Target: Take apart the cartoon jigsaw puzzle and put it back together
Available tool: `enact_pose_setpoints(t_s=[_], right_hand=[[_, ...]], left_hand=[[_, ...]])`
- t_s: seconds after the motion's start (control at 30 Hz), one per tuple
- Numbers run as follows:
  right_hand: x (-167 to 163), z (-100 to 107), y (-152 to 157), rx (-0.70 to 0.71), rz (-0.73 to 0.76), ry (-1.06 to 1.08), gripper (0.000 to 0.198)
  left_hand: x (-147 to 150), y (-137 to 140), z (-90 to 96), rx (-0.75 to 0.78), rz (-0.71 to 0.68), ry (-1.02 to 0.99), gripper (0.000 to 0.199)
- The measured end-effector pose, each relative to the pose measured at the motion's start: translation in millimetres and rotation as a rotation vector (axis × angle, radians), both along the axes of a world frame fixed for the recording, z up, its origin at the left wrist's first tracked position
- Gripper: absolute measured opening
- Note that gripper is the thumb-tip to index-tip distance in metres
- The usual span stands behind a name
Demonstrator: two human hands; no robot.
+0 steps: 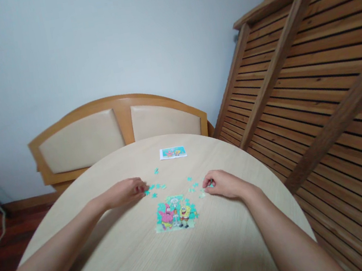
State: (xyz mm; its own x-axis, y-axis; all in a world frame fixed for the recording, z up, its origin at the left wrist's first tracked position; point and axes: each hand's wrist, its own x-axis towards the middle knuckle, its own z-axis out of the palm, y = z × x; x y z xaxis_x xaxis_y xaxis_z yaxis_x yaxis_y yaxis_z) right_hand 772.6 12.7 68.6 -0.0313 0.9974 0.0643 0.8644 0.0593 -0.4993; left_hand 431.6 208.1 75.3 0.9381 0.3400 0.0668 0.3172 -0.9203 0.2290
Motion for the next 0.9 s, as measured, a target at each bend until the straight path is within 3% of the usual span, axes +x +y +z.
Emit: enact_pose_setpoints(t_s=[0.23,0.57,0.77,0.9], right_hand=[[-4.3,1.7,0.1,-0.012,-0.014,-0.013,0.017],[-8.0,2.9,1.3,-0.031,-0.034,-0.023,0.018],[-8.5,4.4,1.5,-0.041,-0.048,-0.023,0.018],[-6.4,3.0,2.4,-0.036,-0.039,-0.028,0.02]], left_hand=[[-0.2,3.2,-5.9,-0.014,0.016,0.0,0.015],[2.9,-7.6,2.0,-0.156,0.045,-0.004,0.016],[1.6,-6.8,3.1,-0.124,0.115,0.027,0.022],[6.9,-10.6,-4.2,-0.042,0.101,-0.092,0.021]])
